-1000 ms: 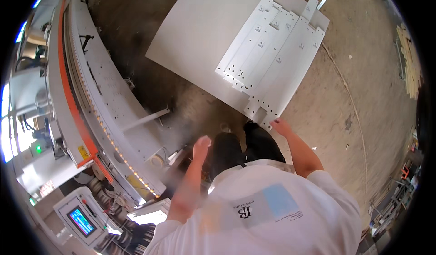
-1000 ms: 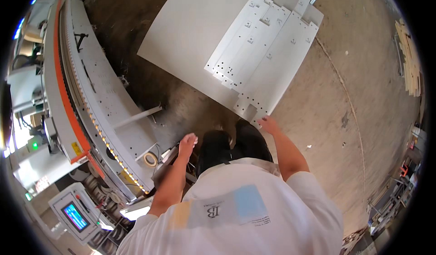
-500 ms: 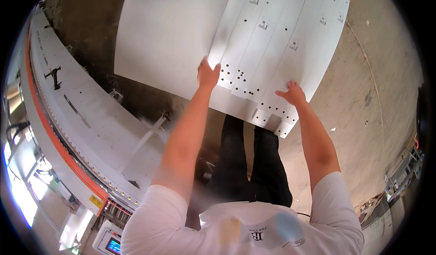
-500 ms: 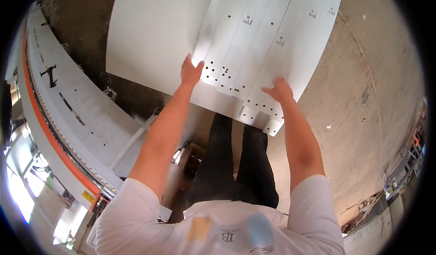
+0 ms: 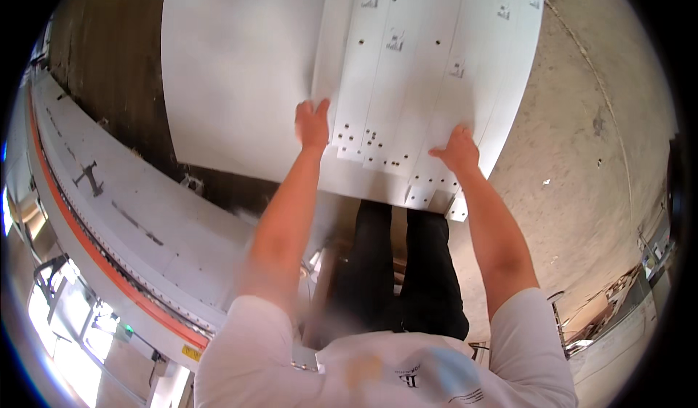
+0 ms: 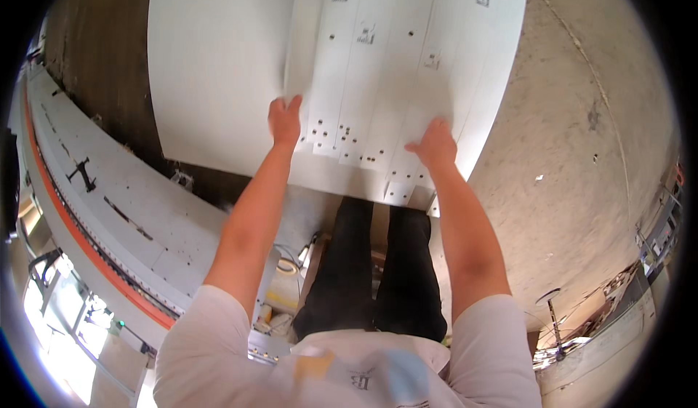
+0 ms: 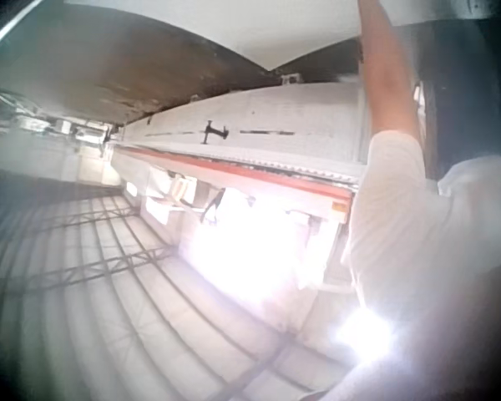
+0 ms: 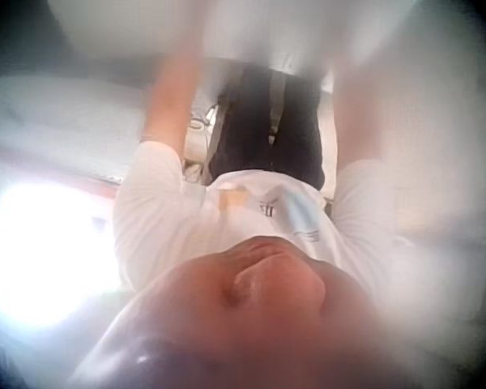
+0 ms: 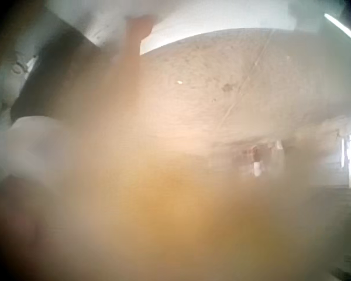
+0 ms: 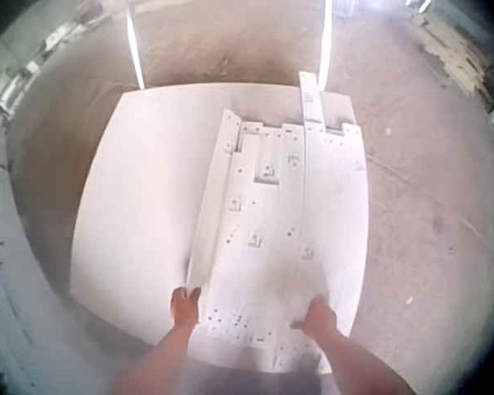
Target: The person repeatedly picks up white rectangular panels from a stack, places them onto a machine conveyor belt, and then retrieves them to stack them elsewhere. The task involves handling multiple panels one at a time in a repetitive cycle.
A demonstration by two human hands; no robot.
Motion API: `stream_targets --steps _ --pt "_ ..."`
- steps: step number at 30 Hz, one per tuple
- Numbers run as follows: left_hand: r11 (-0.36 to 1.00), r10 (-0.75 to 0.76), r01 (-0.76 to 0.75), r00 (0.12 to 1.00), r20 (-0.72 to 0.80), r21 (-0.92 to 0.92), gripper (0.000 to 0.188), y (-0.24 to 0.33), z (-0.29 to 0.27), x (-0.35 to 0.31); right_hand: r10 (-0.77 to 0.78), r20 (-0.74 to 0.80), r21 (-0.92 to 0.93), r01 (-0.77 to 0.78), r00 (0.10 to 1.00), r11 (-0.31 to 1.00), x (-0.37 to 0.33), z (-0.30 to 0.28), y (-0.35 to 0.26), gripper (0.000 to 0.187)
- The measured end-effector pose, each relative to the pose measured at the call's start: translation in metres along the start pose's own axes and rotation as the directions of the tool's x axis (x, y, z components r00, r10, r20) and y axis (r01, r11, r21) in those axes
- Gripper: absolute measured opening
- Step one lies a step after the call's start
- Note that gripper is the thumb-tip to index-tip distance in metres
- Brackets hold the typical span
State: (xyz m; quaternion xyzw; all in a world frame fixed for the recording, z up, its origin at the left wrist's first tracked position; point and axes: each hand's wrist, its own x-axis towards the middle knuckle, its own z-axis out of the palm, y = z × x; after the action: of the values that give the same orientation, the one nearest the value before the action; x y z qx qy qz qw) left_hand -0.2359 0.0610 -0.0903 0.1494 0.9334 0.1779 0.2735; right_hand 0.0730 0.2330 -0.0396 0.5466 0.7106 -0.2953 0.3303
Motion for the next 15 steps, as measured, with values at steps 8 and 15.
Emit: stream_targets --steps 8,15 --pt "0.991 0.093 -0.086 0.994 0.064 -0.106 0.045 0.005 -0.018 -0.033 0.022 0.013 0.059 -0.023 1.000 0.998 -0.003 -0.006 -0.001 0.081" --pt "0.978 0.134 -0.097 0.971 0.198 -0.184 0.074 0.021 0.030 -0.034 0.045 0.032 0.052 -0.046 0.998 0.998 0.000 -0.004 -0.003 0.077"
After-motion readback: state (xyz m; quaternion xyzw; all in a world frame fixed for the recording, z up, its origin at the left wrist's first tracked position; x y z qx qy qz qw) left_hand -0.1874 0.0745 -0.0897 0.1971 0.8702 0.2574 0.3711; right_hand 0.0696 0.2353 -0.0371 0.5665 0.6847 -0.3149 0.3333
